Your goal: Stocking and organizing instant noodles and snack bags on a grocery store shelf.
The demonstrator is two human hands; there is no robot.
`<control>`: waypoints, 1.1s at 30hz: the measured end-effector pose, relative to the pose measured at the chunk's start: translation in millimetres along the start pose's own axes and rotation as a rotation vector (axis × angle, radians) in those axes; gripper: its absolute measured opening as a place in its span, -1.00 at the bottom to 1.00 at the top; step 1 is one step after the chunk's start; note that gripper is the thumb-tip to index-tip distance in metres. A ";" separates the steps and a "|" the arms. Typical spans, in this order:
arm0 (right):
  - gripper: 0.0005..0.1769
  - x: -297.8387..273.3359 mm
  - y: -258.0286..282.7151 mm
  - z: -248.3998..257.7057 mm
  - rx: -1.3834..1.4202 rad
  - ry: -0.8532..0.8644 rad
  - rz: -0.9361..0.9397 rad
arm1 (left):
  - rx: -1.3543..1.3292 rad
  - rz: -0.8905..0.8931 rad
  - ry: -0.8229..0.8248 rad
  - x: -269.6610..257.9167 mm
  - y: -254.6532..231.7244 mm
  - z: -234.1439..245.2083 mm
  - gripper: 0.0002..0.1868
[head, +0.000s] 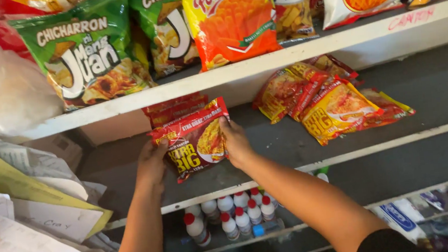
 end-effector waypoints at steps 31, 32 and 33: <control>0.31 15.9 -6.9 -8.9 -1.293 -0.064 0.452 | 0.389 -0.513 -0.554 90.9 45.0 14.7 -0.49; 0.30 11.8 1.0 -15.3 -1.399 -0.124 0.489 | 0.381 -0.550 -0.531 90.6 39.5 12.1 -0.48; 0.31 7.5 8.5 -21.6 -1.503 -0.186 0.525 | 0.372 -0.587 -0.508 90.1 34.3 9.6 -0.47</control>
Point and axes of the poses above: each hand's wrist, its own x-axis towards the middle knuckle, its own z-axis out of the back of the hand, y = z × x, the point moved 4 cm from there along x, towards the middle knuckle, and after that the axes turned 3 degrees about -z, right-handed, at the moved point
